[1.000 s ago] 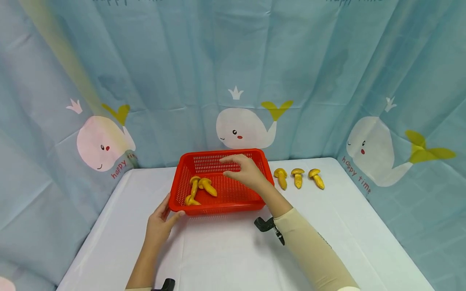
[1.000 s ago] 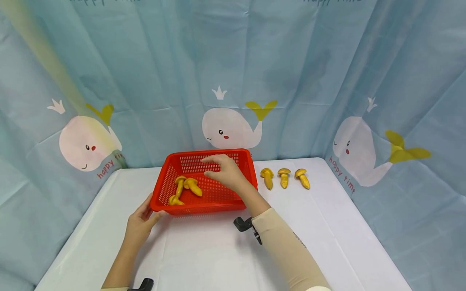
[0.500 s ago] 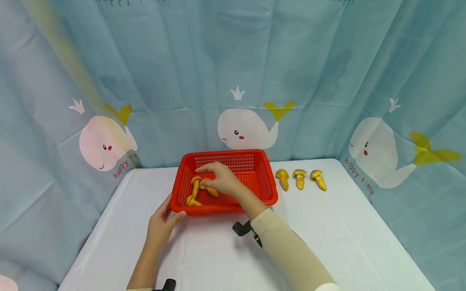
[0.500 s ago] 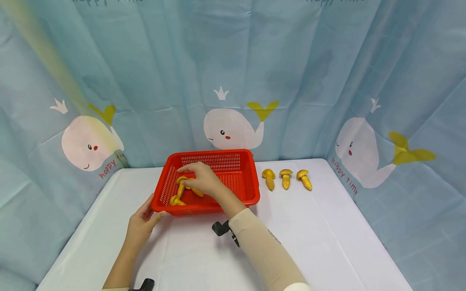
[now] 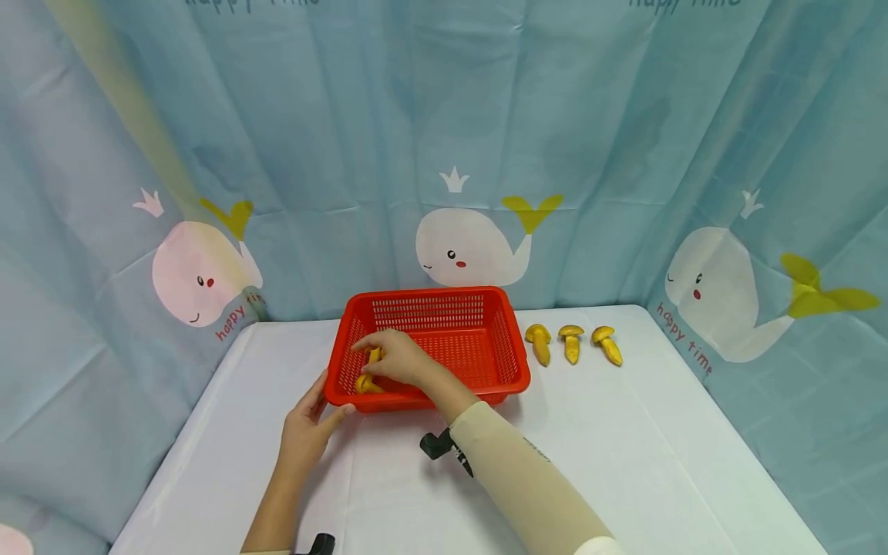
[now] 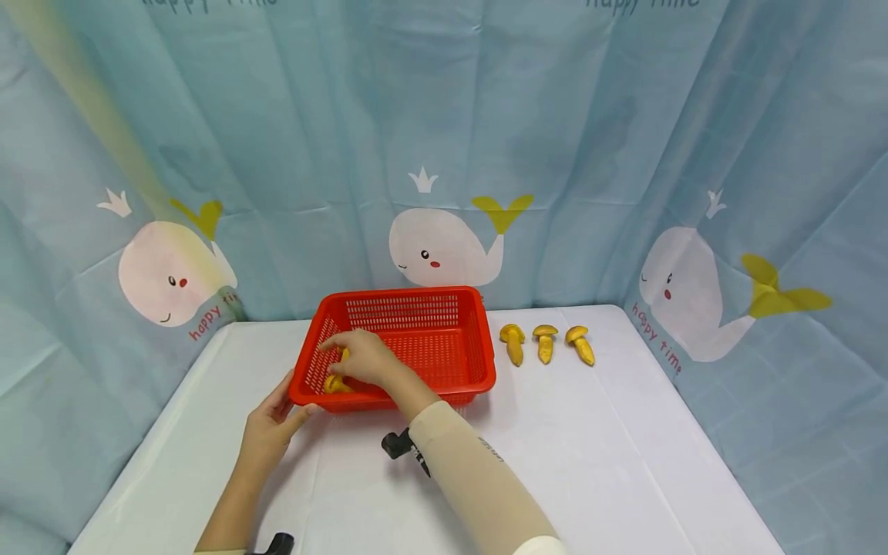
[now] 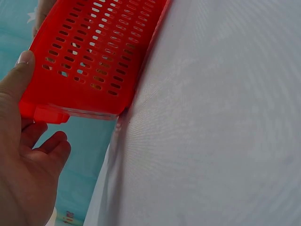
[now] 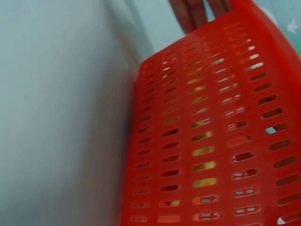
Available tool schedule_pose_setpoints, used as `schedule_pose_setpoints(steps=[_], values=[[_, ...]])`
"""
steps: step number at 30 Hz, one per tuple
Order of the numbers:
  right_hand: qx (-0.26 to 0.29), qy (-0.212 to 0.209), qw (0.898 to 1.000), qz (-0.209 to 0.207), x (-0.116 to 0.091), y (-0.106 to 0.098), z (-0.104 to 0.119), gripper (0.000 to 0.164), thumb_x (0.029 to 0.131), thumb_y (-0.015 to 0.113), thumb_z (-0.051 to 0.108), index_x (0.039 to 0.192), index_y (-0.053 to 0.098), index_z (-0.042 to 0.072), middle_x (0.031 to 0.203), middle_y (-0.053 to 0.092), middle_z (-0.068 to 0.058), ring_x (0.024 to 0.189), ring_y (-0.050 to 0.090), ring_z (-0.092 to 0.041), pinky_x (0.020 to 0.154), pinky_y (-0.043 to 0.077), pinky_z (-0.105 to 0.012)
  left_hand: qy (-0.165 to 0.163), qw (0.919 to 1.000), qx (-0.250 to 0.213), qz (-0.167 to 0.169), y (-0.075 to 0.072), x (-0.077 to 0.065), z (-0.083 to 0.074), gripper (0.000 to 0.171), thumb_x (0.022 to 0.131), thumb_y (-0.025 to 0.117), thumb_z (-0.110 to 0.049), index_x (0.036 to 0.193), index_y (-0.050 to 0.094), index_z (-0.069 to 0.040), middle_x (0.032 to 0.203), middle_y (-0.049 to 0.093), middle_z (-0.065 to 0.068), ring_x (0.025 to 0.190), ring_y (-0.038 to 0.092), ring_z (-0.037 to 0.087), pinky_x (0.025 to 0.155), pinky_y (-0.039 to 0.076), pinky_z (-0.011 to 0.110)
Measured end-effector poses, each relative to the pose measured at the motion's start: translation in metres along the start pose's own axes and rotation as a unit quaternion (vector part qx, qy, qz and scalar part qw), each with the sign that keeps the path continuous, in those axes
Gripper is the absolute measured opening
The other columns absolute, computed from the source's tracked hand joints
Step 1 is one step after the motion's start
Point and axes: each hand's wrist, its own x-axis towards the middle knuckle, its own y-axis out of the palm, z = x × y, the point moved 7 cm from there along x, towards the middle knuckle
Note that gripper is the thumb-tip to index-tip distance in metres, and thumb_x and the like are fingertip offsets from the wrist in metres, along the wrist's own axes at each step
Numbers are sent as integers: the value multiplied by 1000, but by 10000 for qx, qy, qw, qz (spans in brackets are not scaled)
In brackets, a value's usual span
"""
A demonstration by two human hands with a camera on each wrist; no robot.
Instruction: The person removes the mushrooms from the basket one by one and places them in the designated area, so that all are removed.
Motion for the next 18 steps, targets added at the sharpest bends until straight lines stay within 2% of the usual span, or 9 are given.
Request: schedule_pose_setpoints(steps=[2,4,8,11,14,18], values=[[-171,34,9998,124,1,5,-2,38,92,79,19,129,73,23,125,70,5,118,62,-21,97,55,-25,0,10000,-25,21,0,0,-1,86,88,81,-36,160,35,-29,162,41,-4,148,42,22,111,40,29],[-378,45,9990,241,2,8,-3,37,92,78,21,128,73,24,127,70,7,117,62,-19,97,54,-23,7,10000,-53,34,0,0,-2,86,88,81,-36,160,35,-29,162,40,-4,149,41,22,111,40,31],[-519,125,9975,471,4,13,-7,37,91,79,21,128,74,25,122,70,5,102,62,-11,91,54,-20,68,9999,-97,28,-1,0,-3,85,88,81,-35,160,36,-29,162,41,-4,148,41,23,111,40,27],[-626,248,9956,655,6,17,-11,37,91,80,22,127,74,25,115,71,4,93,60,-6,86,54,-18,163,9997,-158,36,0,1,-1,85,88,82,-33,160,36,-30,162,41,-4,148,42,23,110,40,19],[-883,332,9921,833,8,23,-16,37,91,80,25,127,74,27,109,71,9,93,59,-3,87,53,-17,229,9994,-237,69,0,1,0,86,88,82,-29,160,36,-29,162,40,-3,148,42,24,109,39,15],[-1038,355,9885,1041,7,28,-20,37,91,80,26,127,74,28,104,71,14,95,59,-3,89,53,-19,238,9994,-216,85,0,1,0,86,88,82,-27,160,35,-28,162,40,-1,148,42,25,110,40,17]])
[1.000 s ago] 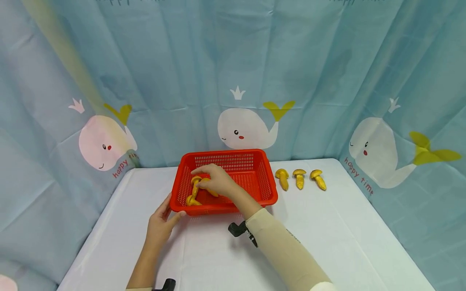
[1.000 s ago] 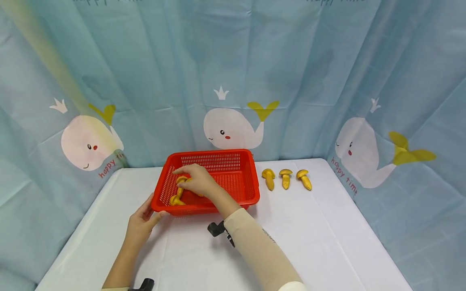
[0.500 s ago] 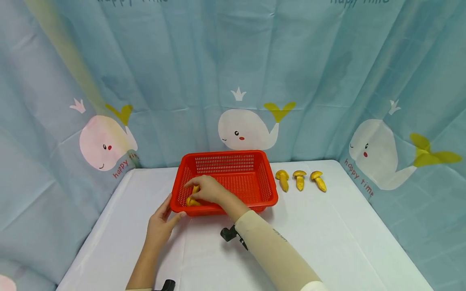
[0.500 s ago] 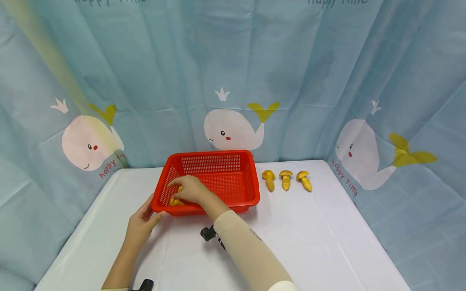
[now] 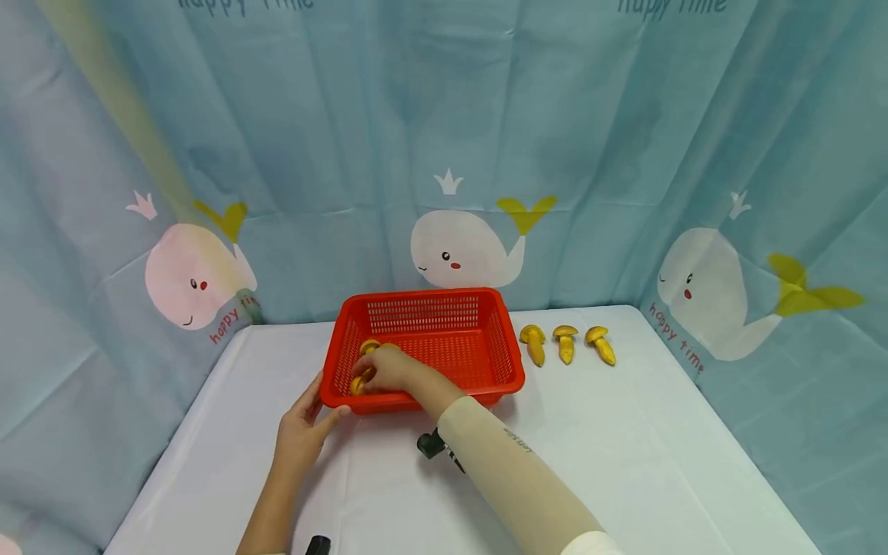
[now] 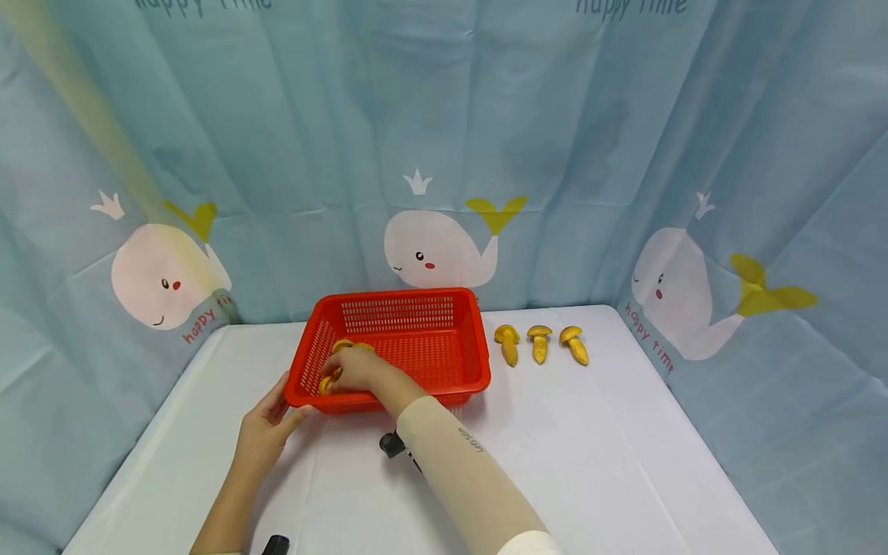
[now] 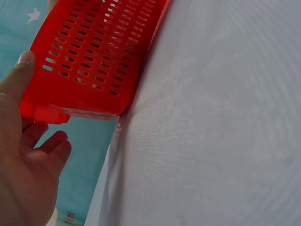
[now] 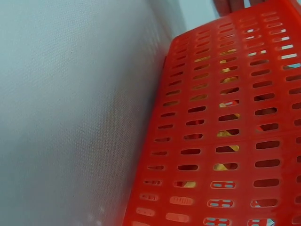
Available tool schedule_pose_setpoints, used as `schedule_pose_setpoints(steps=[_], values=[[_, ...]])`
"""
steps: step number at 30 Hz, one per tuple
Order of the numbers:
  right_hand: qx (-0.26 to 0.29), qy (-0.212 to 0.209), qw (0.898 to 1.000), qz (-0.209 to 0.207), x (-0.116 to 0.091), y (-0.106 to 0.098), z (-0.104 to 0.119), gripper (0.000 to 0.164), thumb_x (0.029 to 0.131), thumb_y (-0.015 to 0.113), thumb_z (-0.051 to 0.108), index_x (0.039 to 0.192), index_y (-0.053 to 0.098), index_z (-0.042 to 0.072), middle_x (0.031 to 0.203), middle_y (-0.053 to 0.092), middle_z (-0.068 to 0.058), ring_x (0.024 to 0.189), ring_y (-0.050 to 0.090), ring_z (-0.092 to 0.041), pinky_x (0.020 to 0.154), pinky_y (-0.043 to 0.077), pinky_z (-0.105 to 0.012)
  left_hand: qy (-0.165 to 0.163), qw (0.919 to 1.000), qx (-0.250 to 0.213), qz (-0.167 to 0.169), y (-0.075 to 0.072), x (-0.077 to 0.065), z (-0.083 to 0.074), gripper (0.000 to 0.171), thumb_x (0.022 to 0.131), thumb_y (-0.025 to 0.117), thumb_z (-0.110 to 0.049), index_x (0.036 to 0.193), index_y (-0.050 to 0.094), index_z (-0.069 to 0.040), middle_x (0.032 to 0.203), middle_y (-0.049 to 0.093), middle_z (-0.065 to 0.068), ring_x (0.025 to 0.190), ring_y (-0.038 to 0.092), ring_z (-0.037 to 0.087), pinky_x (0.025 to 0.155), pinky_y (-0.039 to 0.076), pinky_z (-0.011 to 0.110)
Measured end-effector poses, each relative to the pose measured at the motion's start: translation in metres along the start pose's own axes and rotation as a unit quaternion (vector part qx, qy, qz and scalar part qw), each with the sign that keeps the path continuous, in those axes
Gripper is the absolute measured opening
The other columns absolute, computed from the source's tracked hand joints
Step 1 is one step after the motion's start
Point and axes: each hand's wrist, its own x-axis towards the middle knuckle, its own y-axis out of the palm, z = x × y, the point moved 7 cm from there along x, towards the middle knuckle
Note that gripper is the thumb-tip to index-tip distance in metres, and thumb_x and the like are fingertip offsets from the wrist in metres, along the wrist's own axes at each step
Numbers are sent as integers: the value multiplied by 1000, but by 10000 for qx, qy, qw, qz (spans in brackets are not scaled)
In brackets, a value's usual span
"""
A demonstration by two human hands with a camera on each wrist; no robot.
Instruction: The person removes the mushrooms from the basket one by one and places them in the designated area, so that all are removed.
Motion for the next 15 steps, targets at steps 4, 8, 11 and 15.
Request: schedule_pose_setpoints(steps=[4,8,11,15], values=[[83,32,9999,61,-1,1,0,35,90,80,24,125,75,28,103,71,15,94,60,-2,89,54,-19,-44,10000,0,-18,1,-1,-1,86,88,82,-29,160,35,-30,162,40,-3,148,42,23,110,41,18],[84,-15,10000,8,-1,1,1,28,90,80,21,117,77,27,99,70,16,90,60,0,87,53,-16,-73,10000,31,-39,1,-1,1,85,88,82,-28,160,36,-29,162,41,-3,148,42,24,109,41,19],[110,20,9999,1,0,1,2,21,90,80,19,110,78,25,93,69,17,88,60,0,85,52,-16,-131,9999,85,-27,1,0,3,86,89,82,-27,161,34,-26,162,40,-2,148,42,25,109,41,19],[29,67,9999,92,1,3,2,19,91,79,19,108,78,27,94,69,18,91,59,-1,88,52,-18,-188,9997,145,-37,1,1,6,86,89,81,-27,161,34,-26,163,39,-2,148,42,25,109,41,18]])
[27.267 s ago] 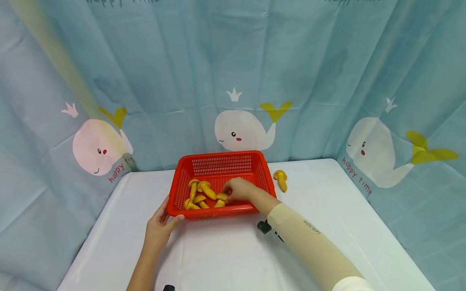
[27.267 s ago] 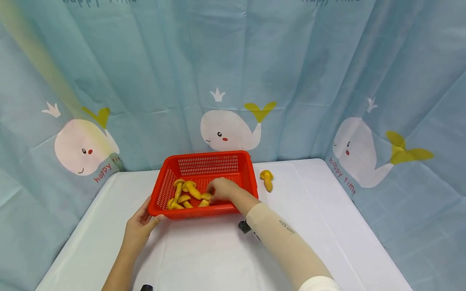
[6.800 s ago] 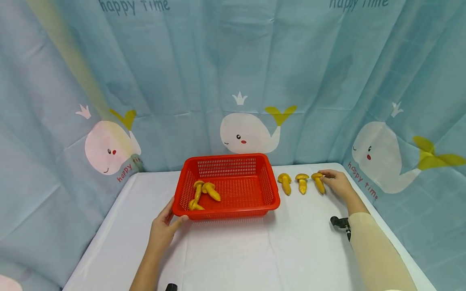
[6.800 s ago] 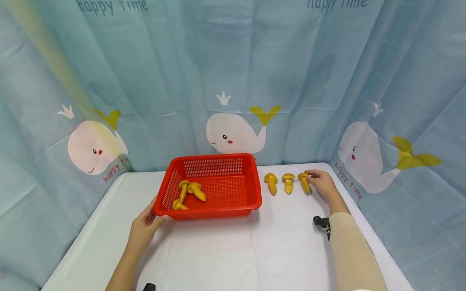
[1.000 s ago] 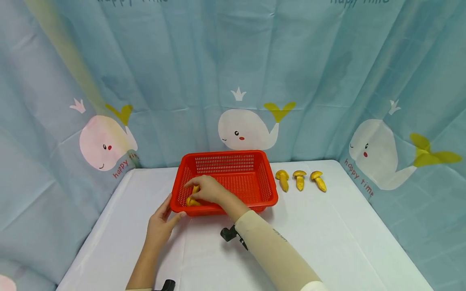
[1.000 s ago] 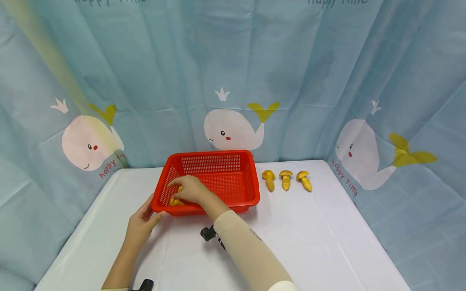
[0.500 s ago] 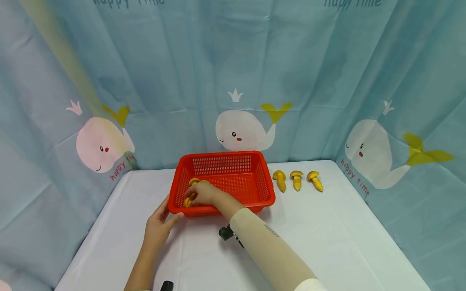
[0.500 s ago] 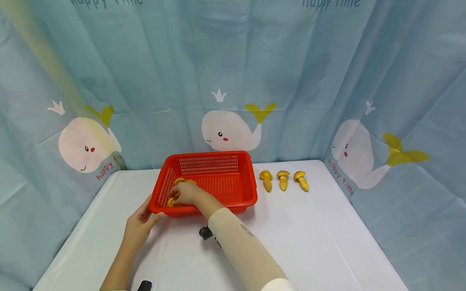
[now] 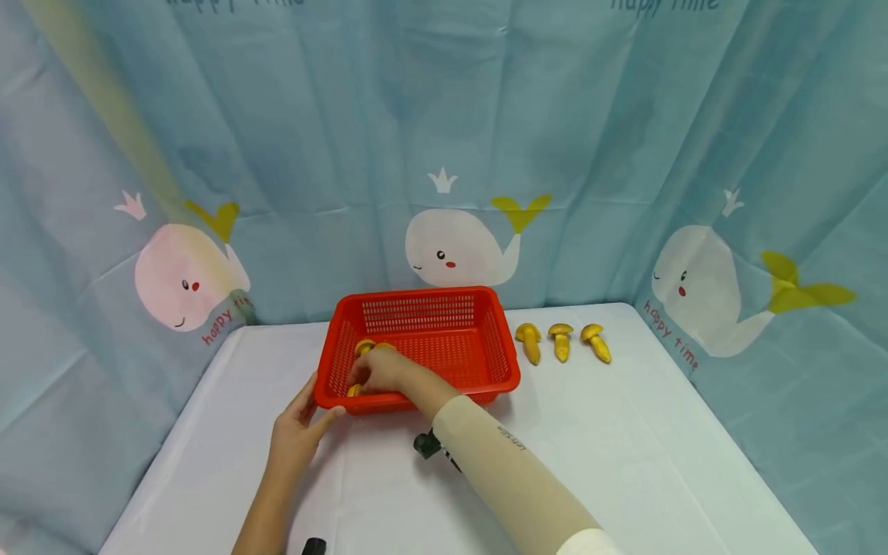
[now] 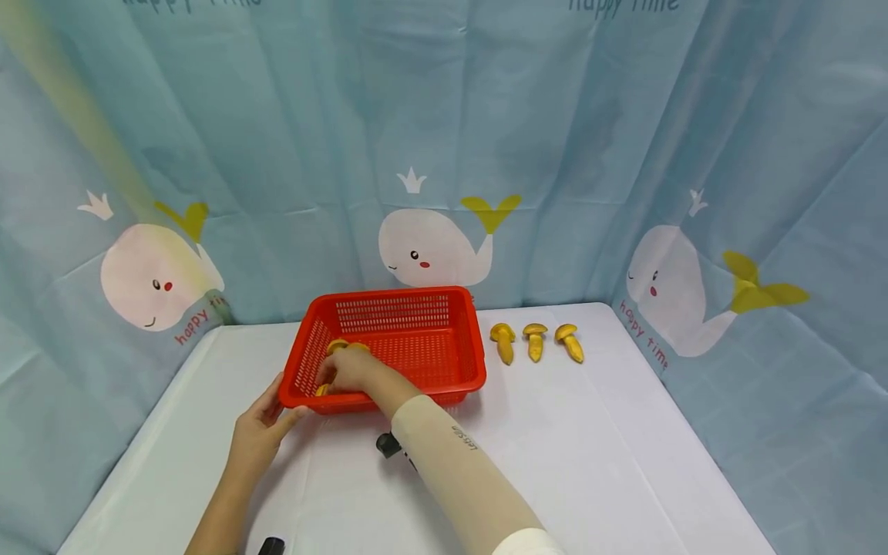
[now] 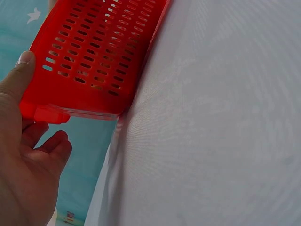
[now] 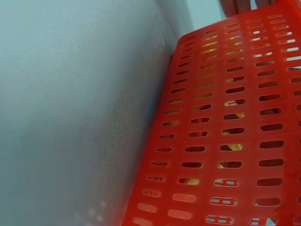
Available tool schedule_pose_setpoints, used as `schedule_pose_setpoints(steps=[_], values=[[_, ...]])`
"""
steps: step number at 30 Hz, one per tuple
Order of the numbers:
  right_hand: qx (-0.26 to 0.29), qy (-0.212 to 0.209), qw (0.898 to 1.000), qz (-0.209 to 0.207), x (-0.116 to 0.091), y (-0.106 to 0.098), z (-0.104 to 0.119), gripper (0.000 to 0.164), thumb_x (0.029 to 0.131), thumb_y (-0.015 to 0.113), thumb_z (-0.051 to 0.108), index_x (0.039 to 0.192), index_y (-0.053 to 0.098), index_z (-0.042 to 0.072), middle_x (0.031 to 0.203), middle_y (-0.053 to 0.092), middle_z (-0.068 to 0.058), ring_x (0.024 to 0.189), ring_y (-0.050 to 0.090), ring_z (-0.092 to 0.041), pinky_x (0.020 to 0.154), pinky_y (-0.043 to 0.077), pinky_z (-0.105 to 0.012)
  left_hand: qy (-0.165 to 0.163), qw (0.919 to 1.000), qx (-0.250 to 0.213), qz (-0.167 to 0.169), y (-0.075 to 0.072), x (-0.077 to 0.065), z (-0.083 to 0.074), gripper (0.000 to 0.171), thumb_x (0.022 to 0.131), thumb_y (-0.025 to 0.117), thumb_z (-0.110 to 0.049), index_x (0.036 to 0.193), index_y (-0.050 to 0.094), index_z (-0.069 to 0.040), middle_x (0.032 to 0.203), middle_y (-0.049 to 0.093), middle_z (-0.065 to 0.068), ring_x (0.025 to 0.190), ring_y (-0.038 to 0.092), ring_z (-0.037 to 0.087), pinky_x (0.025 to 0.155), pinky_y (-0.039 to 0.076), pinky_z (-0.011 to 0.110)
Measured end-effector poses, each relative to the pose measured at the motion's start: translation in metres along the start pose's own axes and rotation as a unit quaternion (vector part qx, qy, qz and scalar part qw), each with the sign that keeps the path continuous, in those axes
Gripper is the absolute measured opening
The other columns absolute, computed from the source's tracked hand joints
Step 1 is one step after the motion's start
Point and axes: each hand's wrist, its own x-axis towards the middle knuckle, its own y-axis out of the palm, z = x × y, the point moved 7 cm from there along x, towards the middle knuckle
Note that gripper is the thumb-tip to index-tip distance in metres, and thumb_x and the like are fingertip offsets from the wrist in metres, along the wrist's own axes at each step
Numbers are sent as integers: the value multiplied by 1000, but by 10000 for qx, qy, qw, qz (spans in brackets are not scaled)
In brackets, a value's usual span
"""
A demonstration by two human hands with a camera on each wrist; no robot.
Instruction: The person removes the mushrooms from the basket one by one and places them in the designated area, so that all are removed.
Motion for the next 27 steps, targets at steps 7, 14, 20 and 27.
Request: schedule_pose_setpoints(steps=[7,14,20,27], values=[[-137,31,9999,-65,2,1,0,14,92,79,20,103,78,28,92,67,17,91,57,-3,89,50,-19,14,9998,206,12,-2,0,-2,86,89,80,-36,161,33,-30,163,39,-3,148,42,26,107,41,14],[-429,-84,9988,-208,1,-5,2,11,91,80,25,100,77,32,87,66,21,88,58,-1,86,50,-19,63,9999,83,-15,-1,1,-1,86,89,81,-32,160,35,-28,163,39,-3,148,42,25,108,41,16],[-818,-286,9953,-440,-1,-13,6,13,91,79,32,103,79,36,87,66,25,88,57,2,92,48,-25,35,9999,126,-36,-1,2,-2,86,88,81,-33,160,34,-31,162,40,-5,148,42,23,108,42,21],[-694,-583,9887,-1198,-11,-30,9,9,92,78,36,100,80,36,94,65,25,91,55,1,95,46,-30,104,9999,117,-44,-1,1,-3,85,88,81,-36,160,36,-32,162,41,-5,148,42,23,109,42,26]])
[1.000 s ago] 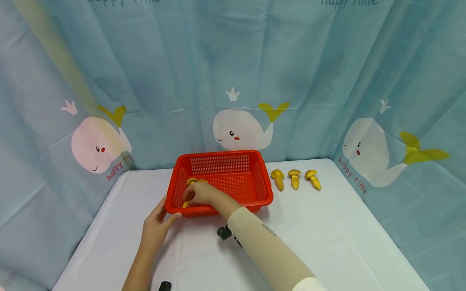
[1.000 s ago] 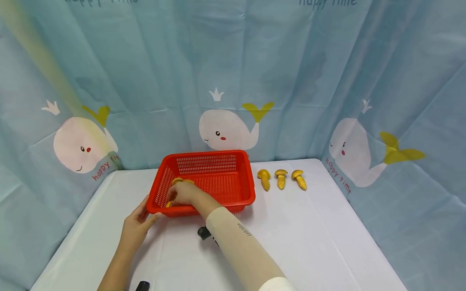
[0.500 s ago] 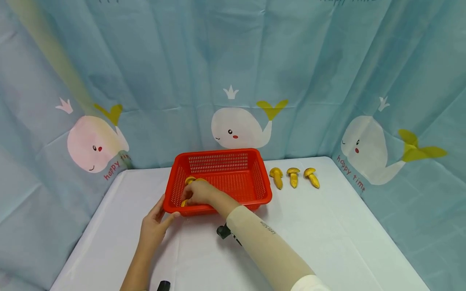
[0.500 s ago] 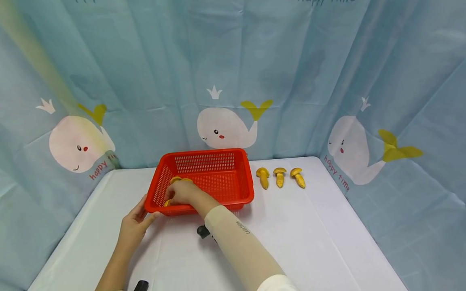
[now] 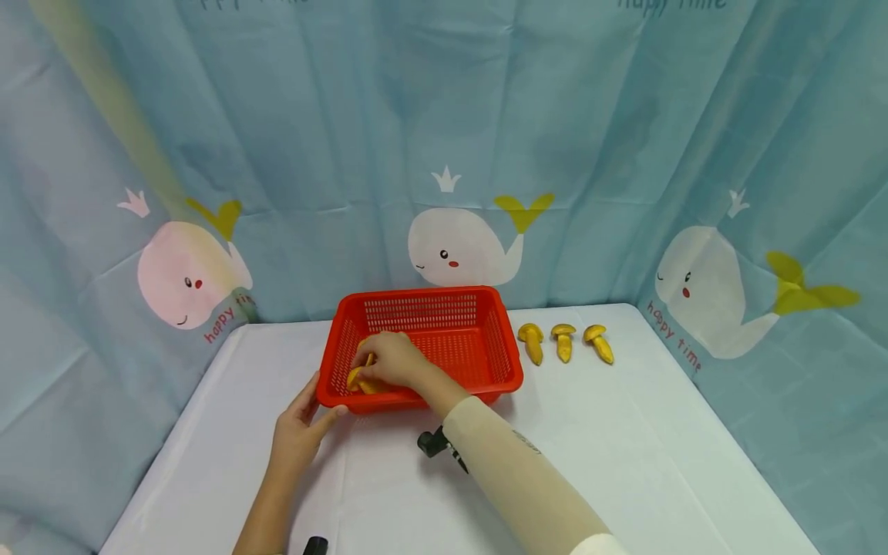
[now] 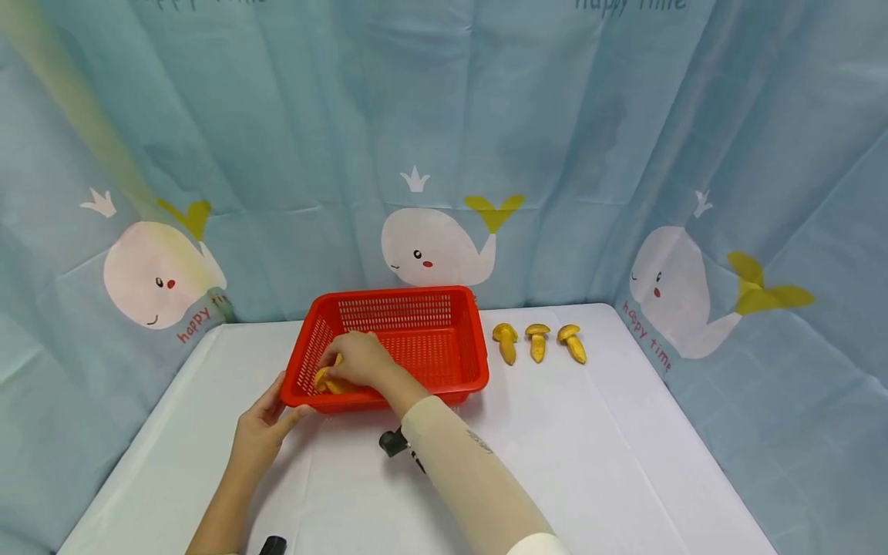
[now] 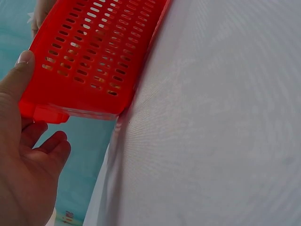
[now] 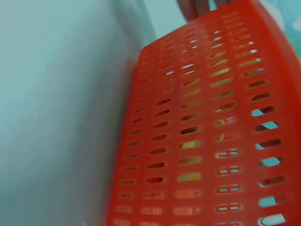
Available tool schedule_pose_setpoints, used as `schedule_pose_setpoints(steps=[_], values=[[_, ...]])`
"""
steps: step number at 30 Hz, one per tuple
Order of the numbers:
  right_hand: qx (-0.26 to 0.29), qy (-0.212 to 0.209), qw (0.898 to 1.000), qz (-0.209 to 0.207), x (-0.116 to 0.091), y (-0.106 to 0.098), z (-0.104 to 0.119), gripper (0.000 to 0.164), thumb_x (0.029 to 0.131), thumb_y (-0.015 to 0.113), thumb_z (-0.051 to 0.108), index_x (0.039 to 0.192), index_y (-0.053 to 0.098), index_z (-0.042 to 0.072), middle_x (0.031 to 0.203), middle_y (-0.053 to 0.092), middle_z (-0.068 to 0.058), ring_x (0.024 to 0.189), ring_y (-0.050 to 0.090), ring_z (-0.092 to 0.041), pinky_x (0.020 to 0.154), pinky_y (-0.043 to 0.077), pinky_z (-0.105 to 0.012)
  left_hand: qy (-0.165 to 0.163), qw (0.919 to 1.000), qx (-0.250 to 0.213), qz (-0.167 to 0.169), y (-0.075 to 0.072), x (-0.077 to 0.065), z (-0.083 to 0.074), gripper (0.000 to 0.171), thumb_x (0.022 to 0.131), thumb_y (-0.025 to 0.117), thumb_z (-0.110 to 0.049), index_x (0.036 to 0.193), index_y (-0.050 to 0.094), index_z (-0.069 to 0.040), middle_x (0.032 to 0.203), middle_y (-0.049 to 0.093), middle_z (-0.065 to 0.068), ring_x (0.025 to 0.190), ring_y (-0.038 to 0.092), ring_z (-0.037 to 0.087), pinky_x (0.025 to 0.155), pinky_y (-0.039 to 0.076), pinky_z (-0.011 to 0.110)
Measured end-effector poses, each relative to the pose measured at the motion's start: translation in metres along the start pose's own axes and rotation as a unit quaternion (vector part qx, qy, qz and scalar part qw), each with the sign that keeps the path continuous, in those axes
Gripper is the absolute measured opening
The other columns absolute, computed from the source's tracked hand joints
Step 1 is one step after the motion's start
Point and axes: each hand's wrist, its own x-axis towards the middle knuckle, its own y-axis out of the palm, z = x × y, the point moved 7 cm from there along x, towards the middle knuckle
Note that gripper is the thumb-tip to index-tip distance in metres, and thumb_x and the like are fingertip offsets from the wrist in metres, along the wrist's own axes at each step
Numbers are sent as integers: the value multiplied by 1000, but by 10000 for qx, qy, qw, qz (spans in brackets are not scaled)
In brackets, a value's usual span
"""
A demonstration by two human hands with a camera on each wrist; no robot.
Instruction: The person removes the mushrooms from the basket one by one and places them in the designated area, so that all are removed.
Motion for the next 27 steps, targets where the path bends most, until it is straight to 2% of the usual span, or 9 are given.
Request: schedule_pose_setpoints(steps=[4,7,11,17,21,27], values=[[637,49,9973,-373,-8,-17,-3,10,92,78,32,101,80,31,99,68,21,97,59,-4,93,51,-24,38,10000,28,-5,2,0,0,85,88,81,-36,160,36,-32,162,41,-4,148,43,24,109,42,24],[1021,37,9928,-626,-15,-33,-4,12,92,78,29,104,80,28,101,69,21,105,62,-9,91,54,-21,60,10000,31,-27,2,1,-1,86,88,81,-36,160,35,-32,162,41,-4,148,42,23,108,41,17],[1427,93,9849,-976,-28,-55,-7,12,91,80,28,103,80,29,102,69,21,111,62,-13,96,56,-30,60,10000,59,-44,2,2,0,87,87,81,-36,160,35,-31,162,40,-4,148,42,22,105,39,8],[2073,118,9664,-1518,-52,-78,-17,13,91,81,27,102,78,32,105,68,20,108,58,-8,95,58,-39,-32,9999,162,-31,1,1,2,88,87,81,-38,160,33,-31,162,39,-6,149,41,21,104,37,4],[2277,-27,9568,-1808,-70,-90,-22,14,91,80,29,104,78,32,107,68,18,110,58,-8,96,59,-41,-11,9999,153,-20,1,0,0,88,87,81,-38,161,34,-30,162,39,-6,149,40,22,104,38,6],[2308,-156,9491,-2139,-97,-107,-29,17,91,80,34,107,78,29,110,68,18,113,58,-7,96,59,-46,-46,9999,114,-49,3,-2,-2,88,87,82,-37,160,34,-29,162,39,-5,149,41,22,105,40,10]])
